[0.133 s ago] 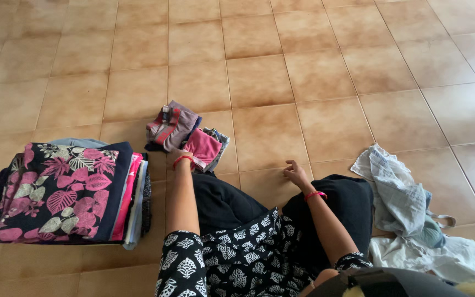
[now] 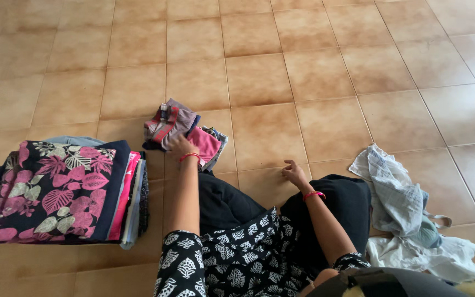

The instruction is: The person folds several white cloths and a gray garment by hand while sitting on the floor, placing each folded item into a stack.

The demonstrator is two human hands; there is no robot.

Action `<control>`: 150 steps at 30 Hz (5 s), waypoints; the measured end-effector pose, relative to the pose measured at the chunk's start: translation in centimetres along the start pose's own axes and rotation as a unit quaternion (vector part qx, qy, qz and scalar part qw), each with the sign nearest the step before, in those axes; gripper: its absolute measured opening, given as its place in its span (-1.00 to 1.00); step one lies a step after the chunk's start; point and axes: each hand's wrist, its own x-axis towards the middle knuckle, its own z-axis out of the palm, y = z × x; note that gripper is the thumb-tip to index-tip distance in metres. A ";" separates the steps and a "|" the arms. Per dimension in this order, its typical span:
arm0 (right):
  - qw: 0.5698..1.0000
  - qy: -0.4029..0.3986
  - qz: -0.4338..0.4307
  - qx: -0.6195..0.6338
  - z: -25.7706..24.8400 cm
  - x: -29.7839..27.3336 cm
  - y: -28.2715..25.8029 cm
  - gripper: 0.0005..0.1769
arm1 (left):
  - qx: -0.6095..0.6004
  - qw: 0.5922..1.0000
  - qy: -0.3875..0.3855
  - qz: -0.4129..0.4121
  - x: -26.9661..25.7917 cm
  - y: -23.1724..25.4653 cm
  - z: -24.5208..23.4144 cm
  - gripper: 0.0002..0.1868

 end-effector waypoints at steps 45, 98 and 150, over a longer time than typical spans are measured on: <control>0.963 0.218 -0.119 -0.101 -6.0 -1.0 1.1 -0.57 | -0.033 0.929 -0.135 0.343 -10.2 7.8 5.0 -0.29; 0.912 -0.047 -0.339 -0.228 -20.2 -12.6 -22.5 -0.81 | -0.411 0.633 0.015 0.656 -27.9 16.3 -8.9 -0.47; 0.861 0.335 -0.378 -0.063 -32.0 6.4 -12.4 -0.79 | -0.569 0.679 0.158 0.436 -3.2 14.9 -17.6 -0.88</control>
